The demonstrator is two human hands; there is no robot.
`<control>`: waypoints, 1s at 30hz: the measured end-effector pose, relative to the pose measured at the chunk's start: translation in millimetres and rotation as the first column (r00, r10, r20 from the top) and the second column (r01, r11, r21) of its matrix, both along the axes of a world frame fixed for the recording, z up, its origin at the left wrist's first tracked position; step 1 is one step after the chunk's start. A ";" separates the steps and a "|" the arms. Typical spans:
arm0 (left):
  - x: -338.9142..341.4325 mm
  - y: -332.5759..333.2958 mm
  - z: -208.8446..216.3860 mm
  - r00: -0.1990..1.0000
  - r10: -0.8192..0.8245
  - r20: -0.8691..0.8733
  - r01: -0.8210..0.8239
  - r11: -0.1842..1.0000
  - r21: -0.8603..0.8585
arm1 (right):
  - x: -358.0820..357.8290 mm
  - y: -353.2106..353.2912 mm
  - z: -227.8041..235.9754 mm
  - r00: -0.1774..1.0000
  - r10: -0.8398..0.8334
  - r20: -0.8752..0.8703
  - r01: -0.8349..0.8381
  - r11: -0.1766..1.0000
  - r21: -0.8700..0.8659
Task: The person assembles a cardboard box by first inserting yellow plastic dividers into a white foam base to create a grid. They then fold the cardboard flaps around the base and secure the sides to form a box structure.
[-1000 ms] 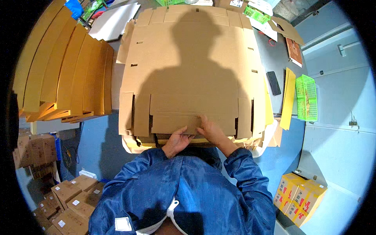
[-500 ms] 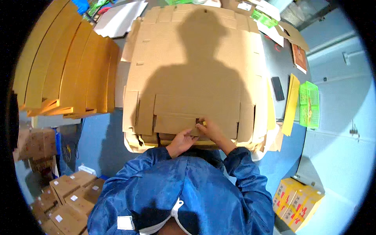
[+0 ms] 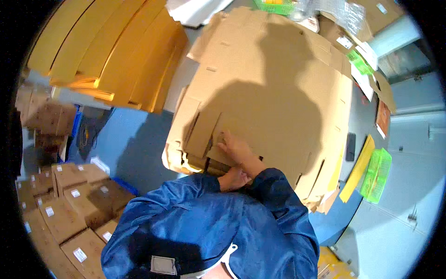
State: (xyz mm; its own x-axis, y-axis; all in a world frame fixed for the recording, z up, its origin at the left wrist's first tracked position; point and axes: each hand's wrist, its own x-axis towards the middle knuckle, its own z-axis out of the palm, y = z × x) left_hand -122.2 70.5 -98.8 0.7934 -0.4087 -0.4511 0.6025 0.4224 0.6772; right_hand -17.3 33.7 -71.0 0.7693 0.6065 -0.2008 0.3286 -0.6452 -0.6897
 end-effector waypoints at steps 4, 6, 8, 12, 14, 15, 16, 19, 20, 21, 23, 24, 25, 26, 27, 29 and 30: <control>-5.6 10.5 -3.3 0.931 -0.222 0.290 0.077 0.895 0.440 | 9.4 20.8 -19.9 0.993 0.067 -0.097 -0.081 0.985 -0.152; -20.5 -23.9 -68.8 0.990 0.136 -0.028 -0.137 0.989 -0.055 | 13.4 27.4 -16.3 0.991 0.098 -0.093 -0.112 0.981 -0.161; -13.5 -33.3 -56.2 0.848 0.285 -0.447 -0.454 0.827 -0.333 | 21.0 28.3 -8.5 0.988 0.135 -0.074 -0.146 0.972 -0.183; -8.5 -33.2 -19.4 0.696 0.350 -0.627 -0.608 0.752 -0.255 | 27.5 22.6 -19.5 0.996 0.040 -0.080 -0.052 0.985 -0.162; -24.1 -52.6 -67.2 0.927 0.319 -0.199 -0.344 0.933 -0.105 | 27.6 23.8 -19.9 0.994 0.091 -0.053 -0.097 0.988 -0.122; -39.8 -70.1 -120.1 0.923 0.220 0.317 -0.299 0.927 0.226 | 29.1 28.0 -20.1 0.992 0.122 -0.039 -0.125 0.987 -0.104; -42.3 -54.4 -112.9 0.944 0.155 0.292 -0.219 0.955 0.199 | 32.8 29.0 -23.6 0.979 0.090 -0.182 -0.117 0.983 -0.144; -53.5 49.5 13.8 0.990 0.141 -0.014 -0.138 0.978 0.156 | 34.1 24.5 -16.0 0.939 0.111 -0.325 -0.192 0.954 -0.229; -67.8 63.2 20.4 0.689 0.503 -0.521 -0.653 0.743 -0.146 | 32.8 24.4 -15.0 0.958 0.126 -0.257 -0.173 0.970 -0.169; -78.8 83.7 16.6 0.651 0.651 -0.391 -0.680 0.729 0.081 | 25.6 23.5 -18.7 0.974 0.126 -0.186 -0.149 0.982 -0.114; -100.8 113.3 -21.7 0.421 0.831 -0.363 -0.701 0.552 0.451 | 19.7 25.1 -23.0 0.985 0.124 -0.123 -0.127 0.992 -0.021; -111.3 125.7 -52.3 0.358 0.868 -0.343 -0.711 0.492 0.503 | 17.6 27.0 -26.4 0.982 0.132 -0.138 -0.130 0.991 0.026; -115.5 134.2 -76.7 0.293 0.901 -0.318 -0.714 0.428 0.554 | 18.1 28.0 -26.4 0.978 0.142 -0.154 -0.132 0.989 0.073; -113.0 137.7 -95.1 0.251 0.930 -0.268 -0.671 0.367 0.644 | 20.8 30.4 -23.9 0.977 0.181 -0.117 -0.178 0.983 0.036; -109.3 139.7 -98.8 0.211 0.952 -0.220 -0.618 0.305 0.724 | 21.2 30.7 -19.6 0.972 0.220 -0.085 -0.221 0.975 -0.010; -103.3 144.9 -103.3 0.292 0.930 -0.222 -0.598 0.358 0.717 | 22.0 26.0 -19.9 0.966 0.247 -0.077 -0.252 0.965 -0.077; -99.8 145.3 -104.3 0.338 0.916 -0.214 -0.572 0.381 0.727 | 21.5 22.1 -26.9 0.967 0.234 -0.096 -0.243 0.965 -0.095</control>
